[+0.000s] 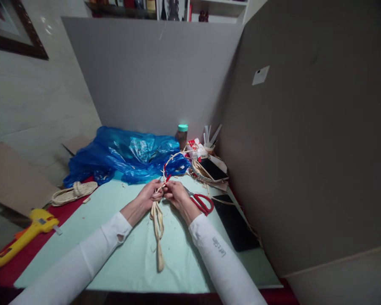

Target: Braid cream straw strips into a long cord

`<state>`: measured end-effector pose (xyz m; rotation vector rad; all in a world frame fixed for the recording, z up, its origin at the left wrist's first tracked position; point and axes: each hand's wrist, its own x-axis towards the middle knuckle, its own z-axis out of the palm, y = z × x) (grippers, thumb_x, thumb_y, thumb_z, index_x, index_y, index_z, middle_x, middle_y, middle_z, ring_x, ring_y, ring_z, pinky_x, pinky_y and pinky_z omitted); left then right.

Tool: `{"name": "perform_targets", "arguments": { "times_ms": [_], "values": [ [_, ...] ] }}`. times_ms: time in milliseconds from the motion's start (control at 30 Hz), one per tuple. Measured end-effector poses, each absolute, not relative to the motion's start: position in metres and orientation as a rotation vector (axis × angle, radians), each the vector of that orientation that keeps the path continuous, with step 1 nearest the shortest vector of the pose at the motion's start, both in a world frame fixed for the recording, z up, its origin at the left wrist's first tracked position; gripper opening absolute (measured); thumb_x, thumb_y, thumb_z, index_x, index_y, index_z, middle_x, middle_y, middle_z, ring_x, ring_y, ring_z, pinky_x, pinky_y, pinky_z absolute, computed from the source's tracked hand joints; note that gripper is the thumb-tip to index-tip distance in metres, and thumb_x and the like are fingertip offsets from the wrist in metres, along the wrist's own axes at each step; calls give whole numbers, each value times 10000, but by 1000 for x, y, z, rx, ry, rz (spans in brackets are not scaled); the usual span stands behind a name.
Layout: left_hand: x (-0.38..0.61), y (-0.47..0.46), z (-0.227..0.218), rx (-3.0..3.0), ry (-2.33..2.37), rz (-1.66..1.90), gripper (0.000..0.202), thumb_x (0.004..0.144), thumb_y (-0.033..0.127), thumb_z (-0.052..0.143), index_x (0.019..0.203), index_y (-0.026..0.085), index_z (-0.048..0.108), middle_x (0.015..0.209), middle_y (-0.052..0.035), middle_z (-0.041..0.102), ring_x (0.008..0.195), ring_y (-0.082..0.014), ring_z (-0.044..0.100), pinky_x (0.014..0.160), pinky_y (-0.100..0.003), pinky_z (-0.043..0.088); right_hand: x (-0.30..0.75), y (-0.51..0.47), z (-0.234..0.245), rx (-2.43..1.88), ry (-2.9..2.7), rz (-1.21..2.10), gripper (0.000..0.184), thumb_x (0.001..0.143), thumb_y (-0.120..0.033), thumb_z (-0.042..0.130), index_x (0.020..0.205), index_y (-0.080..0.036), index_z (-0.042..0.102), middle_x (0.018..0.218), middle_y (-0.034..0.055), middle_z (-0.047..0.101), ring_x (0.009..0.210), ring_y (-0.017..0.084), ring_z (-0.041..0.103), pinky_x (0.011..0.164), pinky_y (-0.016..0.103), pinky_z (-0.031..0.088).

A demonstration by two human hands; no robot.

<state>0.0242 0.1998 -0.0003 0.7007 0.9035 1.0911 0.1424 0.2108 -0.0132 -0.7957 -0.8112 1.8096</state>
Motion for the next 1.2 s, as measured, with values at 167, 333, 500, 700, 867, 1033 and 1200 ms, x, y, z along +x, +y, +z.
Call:
{"name": "perform_targets", "arguments": {
  "times_ms": [167, 333, 500, 700, 867, 1033, 1200],
  "values": [
    [27, 195, -5, 757, 948, 1166, 221, 643, 188, 650, 782, 179, 478, 477, 56, 501, 290, -6, 278, 347, -142, 80, 139, 207, -10, -906, -777, 1730, 138, 608, -109, 632, 520, -132, 527, 445, 6, 516, 351, 32, 369, 316, 134, 169],
    [30, 192, -7, 829, 959, 1155, 263, 628, 288, 711, 750, 126, 543, 476, 43, 502, 301, 10, 275, 342, -144, 96, 129, 197, -12, -948, -704, 1571, 189, 620, -156, 616, 493, -157, 477, 412, -3, 506, 327, 41, 361, 315, 155, 192],
    [30, 193, -7, 860, 972, 1139, 280, 596, 295, 739, 711, 109, 565, 453, 61, 456, 309, 13, 270, 350, -149, 107, 119, 183, -18, -945, -558, 1350, 168, 627, -230, 639, 621, -184, 478, 484, -56, 502, 398, 67, 445, 368, 167, 310],
    [29, 195, -6, 898, 1016, 1113, 244, 593, 269, 730, 679, 104, 572, 469, 41, 478, 316, 8, 270, 357, -170, 76, 123, 176, -13, -827, -496, 1335, 156, 604, -208, 615, 664, -186, 472, 582, -55, 510, 510, 70, 495, 430, 162, 360],
    [31, 192, -8, 958, 1037, 1098, 204, 623, 255, 696, 701, 109, 577, 511, 3, 552, 323, -2, 283, 368, -184, 86, 137, 177, -8, -794, -491, 1385, 134, 659, -246, 583, 662, -185, 464, 590, -31, 522, 501, 78, 486, 455, 190, 399],
    [35, 190, -11, 998, 1089, 1080, 156, 614, 227, 676, 646, 121, 566, 472, 12, 538, 315, -10, 258, 374, -197, 82, 142, 167, -10, -869, -664, 1362, 159, 742, -309, 564, 739, -216, 435, 535, -71, 472, 427, 82, 427, 419, 200, 348],
    [39, 189, -16, 1037, 1166, 1148, 100, 588, 198, 639, 576, 137, 559, 460, 16, 539, 375, -54, 390, 407, -193, 226, 140, 154, -13, -1003, -1056, 1160, 145, 830, -371, 496, 823, -233, 452, 548, -76, 447, 461, 105, 409, 440, 216, 317]
  ]
}}
